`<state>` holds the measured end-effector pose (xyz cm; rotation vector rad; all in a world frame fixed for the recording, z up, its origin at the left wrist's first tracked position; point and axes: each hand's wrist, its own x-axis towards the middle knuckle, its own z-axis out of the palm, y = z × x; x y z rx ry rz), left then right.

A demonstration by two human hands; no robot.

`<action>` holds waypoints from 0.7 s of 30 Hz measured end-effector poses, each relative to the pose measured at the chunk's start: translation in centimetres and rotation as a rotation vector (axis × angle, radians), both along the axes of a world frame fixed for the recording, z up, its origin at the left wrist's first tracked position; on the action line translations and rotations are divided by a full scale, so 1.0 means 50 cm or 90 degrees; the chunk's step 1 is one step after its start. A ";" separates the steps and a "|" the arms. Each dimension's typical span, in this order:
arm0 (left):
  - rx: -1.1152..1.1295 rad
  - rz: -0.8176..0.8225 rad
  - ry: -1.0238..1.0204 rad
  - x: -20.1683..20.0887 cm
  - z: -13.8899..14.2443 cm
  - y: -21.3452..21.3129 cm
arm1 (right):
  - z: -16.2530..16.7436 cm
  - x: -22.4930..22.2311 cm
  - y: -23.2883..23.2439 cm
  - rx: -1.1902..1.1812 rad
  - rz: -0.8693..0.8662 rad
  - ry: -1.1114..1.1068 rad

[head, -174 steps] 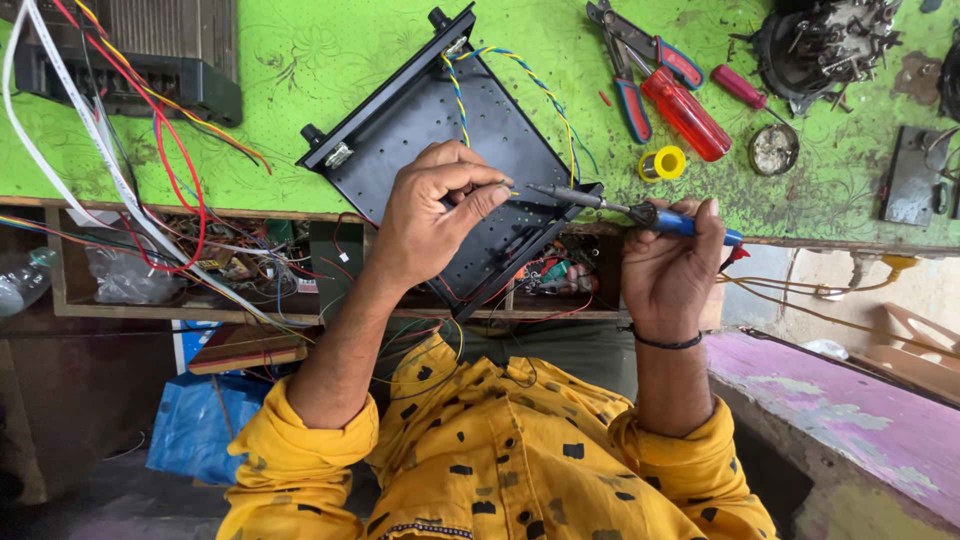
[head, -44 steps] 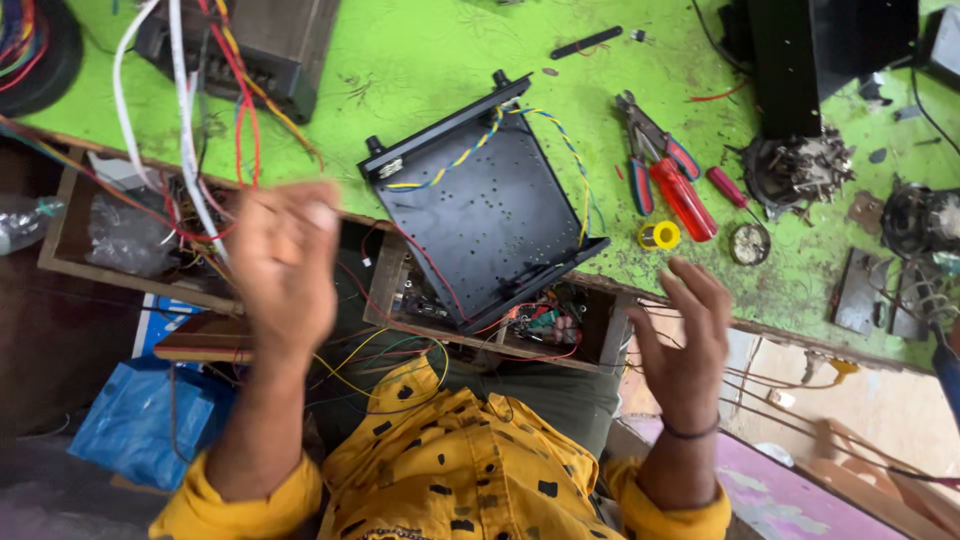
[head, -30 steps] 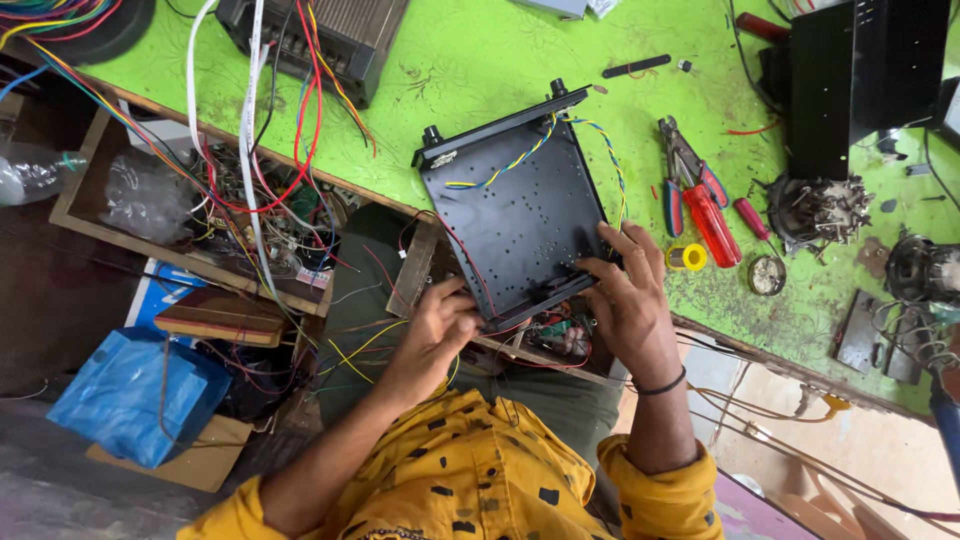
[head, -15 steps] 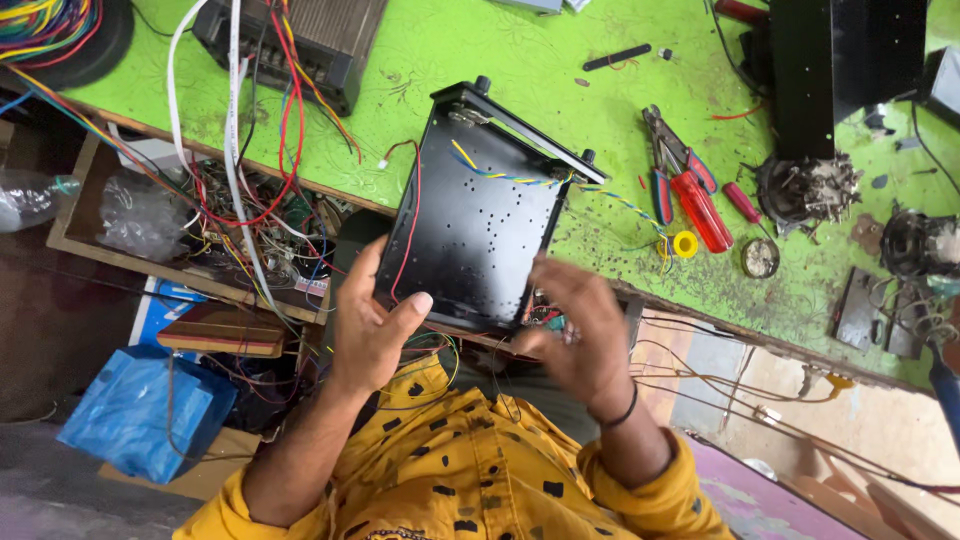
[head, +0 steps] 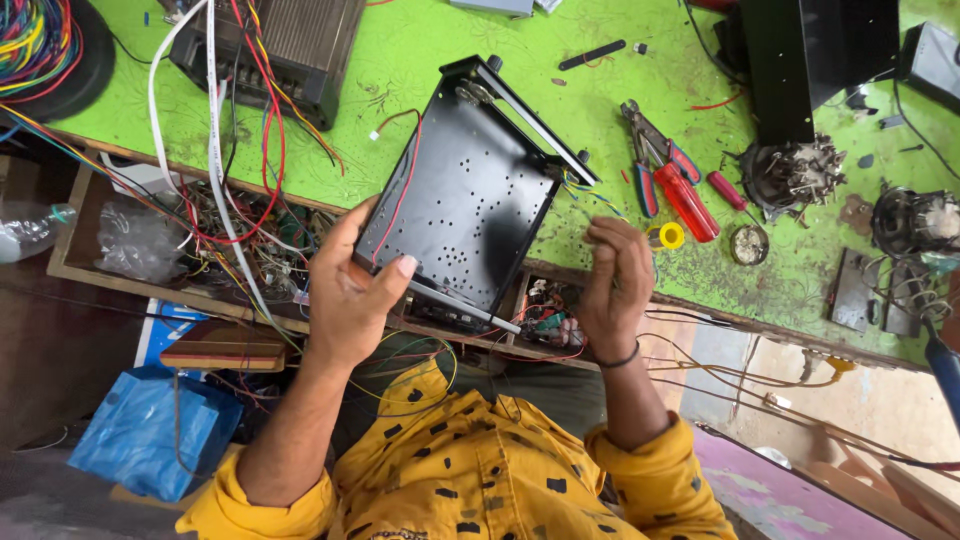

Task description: The person strips and twists wires, then uses a soldering iron to attach them to terminals inside a black metal enclosure. They also use pliers to cut and strip wire ends and handle a small round component, preparing and soldering connections throughout the clip.

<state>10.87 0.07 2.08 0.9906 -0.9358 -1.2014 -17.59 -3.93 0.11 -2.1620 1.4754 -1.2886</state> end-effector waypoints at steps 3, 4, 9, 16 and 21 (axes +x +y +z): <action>0.005 -0.010 0.036 0.004 -0.006 -0.011 | -0.007 -0.019 0.031 0.083 -0.036 0.090; -0.001 -0.014 0.034 0.005 -0.007 -0.015 | -0.007 -0.022 0.036 0.085 -0.033 0.139; -0.013 -0.006 0.035 0.001 -0.025 -0.033 | 0.018 -0.033 0.049 0.176 -0.017 0.080; 0.099 0.027 0.086 -0.022 -0.082 -0.081 | 0.052 -0.032 0.058 0.206 -0.012 0.046; 0.147 0.094 -0.028 -0.022 -0.101 -0.091 | 0.058 -0.028 0.063 0.177 -0.009 0.072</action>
